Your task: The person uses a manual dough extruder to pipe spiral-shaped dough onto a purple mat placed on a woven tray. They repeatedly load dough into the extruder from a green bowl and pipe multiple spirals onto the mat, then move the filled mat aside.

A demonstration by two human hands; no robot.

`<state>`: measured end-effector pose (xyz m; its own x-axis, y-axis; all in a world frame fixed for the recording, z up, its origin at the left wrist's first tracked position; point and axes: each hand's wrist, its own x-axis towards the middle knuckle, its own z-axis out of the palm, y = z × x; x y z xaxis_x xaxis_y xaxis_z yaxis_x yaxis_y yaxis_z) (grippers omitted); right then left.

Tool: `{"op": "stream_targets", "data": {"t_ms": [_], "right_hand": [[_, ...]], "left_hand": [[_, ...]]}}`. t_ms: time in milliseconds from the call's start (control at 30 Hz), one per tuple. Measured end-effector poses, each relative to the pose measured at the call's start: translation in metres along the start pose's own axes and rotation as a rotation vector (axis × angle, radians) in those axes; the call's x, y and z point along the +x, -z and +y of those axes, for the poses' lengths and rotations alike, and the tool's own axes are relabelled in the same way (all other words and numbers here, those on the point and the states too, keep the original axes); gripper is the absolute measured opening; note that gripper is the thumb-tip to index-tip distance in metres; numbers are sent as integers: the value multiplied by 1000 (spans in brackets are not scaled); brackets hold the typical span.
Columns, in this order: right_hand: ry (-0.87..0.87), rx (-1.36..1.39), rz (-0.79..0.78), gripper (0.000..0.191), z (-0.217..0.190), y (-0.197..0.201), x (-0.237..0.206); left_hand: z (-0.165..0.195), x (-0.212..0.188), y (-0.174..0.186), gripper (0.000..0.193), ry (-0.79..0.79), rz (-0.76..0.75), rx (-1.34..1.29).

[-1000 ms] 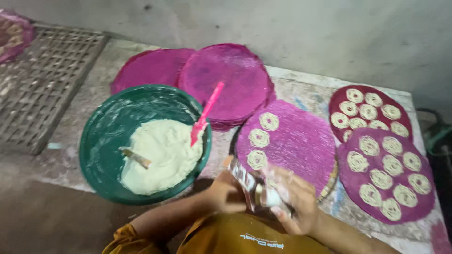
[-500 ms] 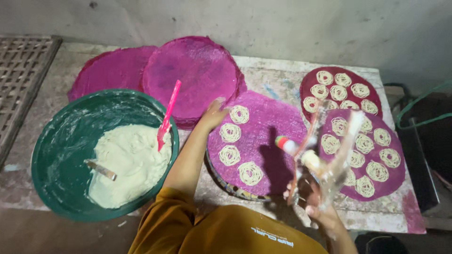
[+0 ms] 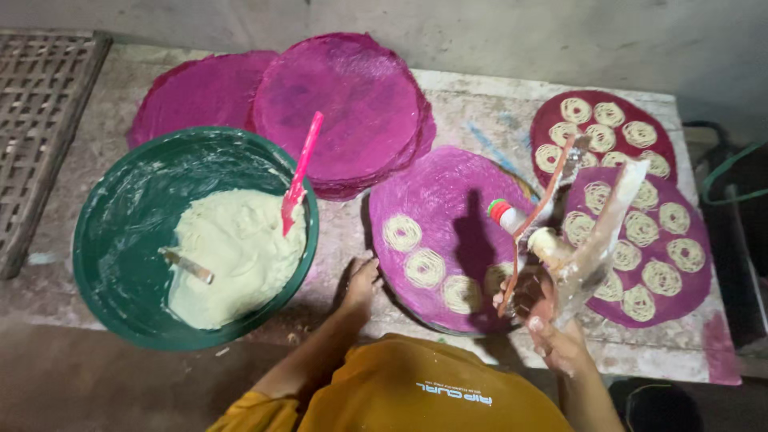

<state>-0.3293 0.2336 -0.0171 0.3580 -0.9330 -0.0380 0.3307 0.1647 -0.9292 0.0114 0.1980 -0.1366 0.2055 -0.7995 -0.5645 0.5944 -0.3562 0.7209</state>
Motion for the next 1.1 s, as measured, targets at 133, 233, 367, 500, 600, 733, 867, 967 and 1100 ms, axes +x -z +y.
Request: {"op": "stream_targets", "data": {"t_ms": [133, 233, 367, 500, 600, 733, 867, 967, 1100], "right_hand": [[-33, -23, -73, 91, 9, -12, 3], [-41, -19, -84, 90, 28, -1, 0], [-166, -136, 51, 97, 49, 20, -14], [-283, -248, -1, 103, 38, 18, -14], [-408, -233, -173, 101, 19, -1, 7], [-687, 90, -444, 101, -2, -32, 29], [-892, -21, -519, 99, -24, -41, 45], [-970, -360, -534, 100, -47, -26, 66], [-937, -591, -498, 88, -47, -17, 98]], "left_hand": [[-3, 10, 22, 48, -34, -55, -148], [-2, 23, 18, 46, -261, -259, 126], [-21, 6, 16, 54, -254, -163, 232], [-11, -39, 15, 61, -387, -231, 181], [30, -47, -2, 73, -961, 22, 538], [99, -16, -32, 86, 54, -957, -657], [117, -15, -54, 72, -70, -1341, -665], [113, -14, -63, 53, -178, -1332, -708], [110, 9, -66, 31, -128, -1159, -786]]}}
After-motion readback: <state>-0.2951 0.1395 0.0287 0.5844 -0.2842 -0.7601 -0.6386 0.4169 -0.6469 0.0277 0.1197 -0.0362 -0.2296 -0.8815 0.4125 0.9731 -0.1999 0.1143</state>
